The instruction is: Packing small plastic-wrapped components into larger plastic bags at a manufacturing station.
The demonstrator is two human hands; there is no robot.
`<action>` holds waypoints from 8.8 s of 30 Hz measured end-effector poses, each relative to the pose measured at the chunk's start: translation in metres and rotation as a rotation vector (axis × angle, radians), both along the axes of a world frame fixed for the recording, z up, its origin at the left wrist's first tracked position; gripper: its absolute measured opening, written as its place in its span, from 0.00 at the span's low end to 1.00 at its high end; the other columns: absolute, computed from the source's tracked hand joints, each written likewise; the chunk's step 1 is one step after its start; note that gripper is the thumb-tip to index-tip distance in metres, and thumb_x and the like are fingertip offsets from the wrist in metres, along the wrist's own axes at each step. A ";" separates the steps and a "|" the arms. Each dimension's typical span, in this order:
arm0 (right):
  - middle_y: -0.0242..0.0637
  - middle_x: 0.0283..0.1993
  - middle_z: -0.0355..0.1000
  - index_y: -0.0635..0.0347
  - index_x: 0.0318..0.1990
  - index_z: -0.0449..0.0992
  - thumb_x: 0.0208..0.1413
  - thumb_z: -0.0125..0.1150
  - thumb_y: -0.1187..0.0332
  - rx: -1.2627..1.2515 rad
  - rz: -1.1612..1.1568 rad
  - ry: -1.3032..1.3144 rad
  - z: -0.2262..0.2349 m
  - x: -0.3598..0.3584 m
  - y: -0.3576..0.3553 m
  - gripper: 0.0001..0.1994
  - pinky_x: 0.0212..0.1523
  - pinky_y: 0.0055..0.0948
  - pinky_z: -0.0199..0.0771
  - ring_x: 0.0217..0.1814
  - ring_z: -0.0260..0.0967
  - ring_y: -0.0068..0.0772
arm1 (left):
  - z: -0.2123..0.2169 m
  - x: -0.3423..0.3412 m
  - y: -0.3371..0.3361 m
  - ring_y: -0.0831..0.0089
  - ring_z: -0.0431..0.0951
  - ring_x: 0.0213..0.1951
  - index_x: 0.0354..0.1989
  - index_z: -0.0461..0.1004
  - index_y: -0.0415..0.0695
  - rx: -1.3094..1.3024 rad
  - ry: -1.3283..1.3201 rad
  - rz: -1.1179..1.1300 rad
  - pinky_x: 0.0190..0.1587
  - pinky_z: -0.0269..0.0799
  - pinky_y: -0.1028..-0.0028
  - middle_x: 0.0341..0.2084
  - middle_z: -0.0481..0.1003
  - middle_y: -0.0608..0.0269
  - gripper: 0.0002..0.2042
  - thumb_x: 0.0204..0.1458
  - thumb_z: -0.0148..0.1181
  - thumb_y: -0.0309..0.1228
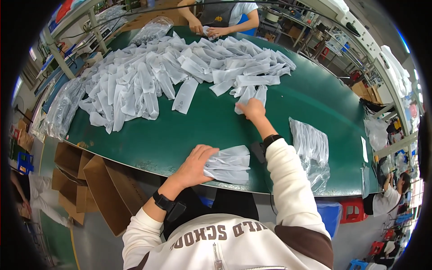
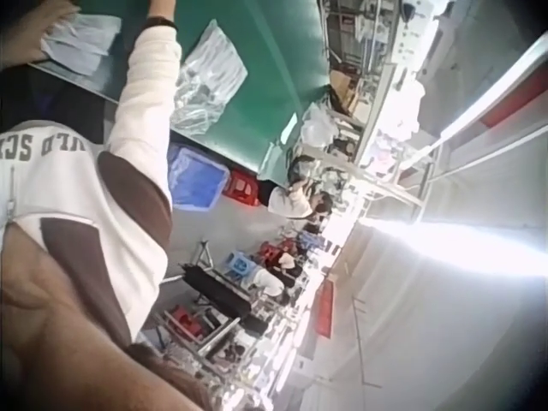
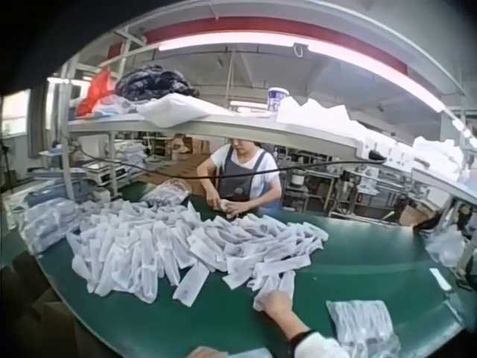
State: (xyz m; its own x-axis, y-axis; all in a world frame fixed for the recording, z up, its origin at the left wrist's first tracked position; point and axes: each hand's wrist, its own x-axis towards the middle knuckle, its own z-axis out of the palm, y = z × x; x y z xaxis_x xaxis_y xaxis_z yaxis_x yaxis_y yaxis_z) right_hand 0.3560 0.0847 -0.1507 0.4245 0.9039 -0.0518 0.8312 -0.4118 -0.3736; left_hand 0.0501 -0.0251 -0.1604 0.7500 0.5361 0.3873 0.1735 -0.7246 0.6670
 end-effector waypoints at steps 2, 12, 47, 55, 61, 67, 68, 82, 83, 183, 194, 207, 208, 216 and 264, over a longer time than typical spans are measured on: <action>0.56 0.33 0.77 0.69 0.28 0.77 0.54 0.61 0.57 0.101 0.068 -0.055 -0.020 0.010 0.006 0.18 0.39 0.42 0.78 0.38 0.78 0.55 | 0.000 0.004 -0.002 0.50 0.66 0.56 0.55 0.70 0.45 -0.043 -0.004 0.022 0.57 0.67 0.60 0.52 0.66 0.53 0.35 0.31 0.72 0.26; 0.48 0.41 0.67 0.67 0.35 0.68 0.44 0.56 0.78 0.387 0.728 0.211 -0.003 -0.015 -0.105 0.09 0.43 0.46 0.71 0.43 0.69 0.58 | 0.020 0.002 0.012 0.43 0.52 0.69 0.53 0.72 0.45 0.214 0.040 0.056 0.67 0.56 0.52 0.66 0.56 0.48 0.35 0.30 0.77 0.32; 0.56 0.50 0.64 0.59 0.67 0.62 0.43 0.74 0.60 0.382 0.614 0.237 -0.001 -0.058 -0.217 0.42 0.55 0.43 0.67 0.53 0.63 0.56 | 0.036 0.057 0.034 0.44 0.65 0.59 0.58 0.61 0.38 0.159 0.266 -0.381 0.61 0.66 0.56 0.58 0.61 0.44 0.40 0.35 0.77 0.32; 0.34 0.52 0.73 0.65 0.62 0.69 0.50 0.68 0.68 0.661 -0.338 0.809 0.056 0.033 -0.456 0.30 0.55 0.27 0.67 0.54 0.67 0.26 | 0.073 0.189 -0.091 0.50 0.66 0.54 0.62 0.64 0.39 0.322 -0.065 -0.507 0.60 0.61 0.55 0.54 0.63 0.47 0.43 0.39 0.74 0.50; 0.37 0.51 0.72 0.65 0.64 0.68 0.49 0.66 0.67 0.653 -0.516 0.443 0.018 0.030 -0.521 0.32 0.56 0.28 0.64 0.55 0.66 0.29 | 0.006 0.270 -0.137 0.54 0.73 0.45 0.43 0.71 0.40 0.709 0.100 -0.458 0.48 0.69 0.57 0.40 0.72 0.53 0.14 0.52 0.65 0.33; 0.41 0.47 0.70 0.65 0.63 0.68 0.47 0.68 0.66 0.574 -0.307 0.305 0.032 0.030 -0.470 0.33 0.55 0.31 0.65 0.53 0.67 0.35 | 0.041 0.275 -0.122 0.53 0.77 0.29 0.37 0.69 0.40 0.192 -0.217 -0.457 0.31 0.72 0.62 0.28 0.75 0.52 0.04 0.56 0.57 0.23; 0.41 0.47 0.69 0.65 0.63 0.68 0.47 0.68 0.66 0.557 -0.261 0.284 0.032 0.035 -0.459 0.33 0.55 0.32 0.66 0.52 0.67 0.37 | 0.050 0.274 -0.121 0.51 0.78 0.28 0.38 0.68 0.40 0.124 -0.309 -0.441 0.28 0.72 0.62 0.27 0.75 0.50 0.04 0.57 0.57 0.22; 0.60 0.54 0.68 0.68 0.57 0.70 0.48 0.69 0.50 0.540 -0.551 0.190 0.019 0.116 -0.264 0.35 0.53 0.46 0.69 0.57 0.67 0.56 | 0.066 0.274 -0.123 0.69 0.72 0.20 0.32 0.72 0.40 -0.108 -0.310 -0.438 0.27 0.71 0.73 0.20 0.74 0.56 0.12 0.52 0.69 0.33; 0.61 0.55 0.67 0.67 0.58 0.69 0.48 0.68 0.49 0.513 -0.558 -0.315 0.013 0.129 -0.253 0.36 0.55 0.49 0.68 0.59 0.65 0.59 | 0.067 0.276 -0.125 0.68 0.72 0.19 0.31 0.72 0.40 -0.170 -0.312 -0.458 0.27 0.71 0.72 0.19 0.74 0.55 0.12 0.52 0.69 0.33; 0.46 0.34 0.67 0.62 0.35 0.68 0.46 0.57 0.79 0.309 0.889 0.260 0.014 -0.064 -0.146 0.08 0.34 0.44 0.71 0.34 0.70 0.55 | -0.002 -0.011 0.029 0.56 0.70 0.50 0.37 0.75 0.43 0.176 0.081 0.001 0.53 0.66 0.58 0.46 0.71 0.56 0.14 0.42 0.71 0.29; 0.53 0.35 0.73 0.65 0.35 0.71 0.48 0.72 0.61 0.265 0.309 -0.250 -0.015 -0.021 -0.108 0.18 0.36 0.47 0.74 0.37 0.74 0.57 | -0.013 -0.011 0.019 0.54 0.69 0.52 0.48 0.75 0.44 0.031 0.077 -0.054 0.54 0.66 0.61 0.46 0.71 0.56 0.22 0.44 0.73 0.33; 0.49 0.41 0.70 0.61 0.49 0.73 0.43 0.64 0.80 0.339 0.869 0.322 0.006 -0.082 -0.140 0.21 0.41 0.46 0.74 0.40 0.72 0.57 | -0.001 -0.016 0.017 0.50 0.60 0.63 0.43 0.79 0.50 0.283 0.057 0.048 0.62 0.57 0.51 0.59 0.64 0.56 0.20 0.41 0.74 0.41; 0.48 0.40 0.69 0.60 0.48 0.73 0.43 0.63 0.80 0.295 0.844 0.253 0.008 -0.079 -0.145 0.20 0.40 0.46 0.74 0.40 0.72 0.56 | -0.001 -0.016 0.016 0.50 0.60 0.63 0.43 0.79 0.50 0.230 0.073 0.026 0.62 0.57 0.52 0.59 0.64 0.55 0.20 0.41 0.74 0.41; 0.46 0.37 0.69 0.59 0.43 0.76 0.44 0.59 0.79 0.259 0.783 0.133 0.005 -0.071 -0.154 0.16 0.36 0.47 0.75 0.36 0.73 0.55 | -0.006 -0.012 0.022 0.56 0.66 0.55 0.45 0.77 0.48 0.197 0.017 -0.010 0.58 0.61 0.57 0.52 0.68 0.58 0.21 0.42 0.73 0.40; 0.51 0.34 0.77 0.64 0.40 0.74 0.52 0.65 0.62 0.253 -0.199 -0.262 -0.022 0.069 -0.030 0.15 0.39 0.40 0.77 0.38 0.77 0.52 | 0.001 -0.001 0.025 0.50 0.66 0.56 0.61 0.63 0.38 0.060 0.041 -0.038 0.59 0.66 0.60 0.54 0.65 0.50 0.44 0.32 0.80 0.37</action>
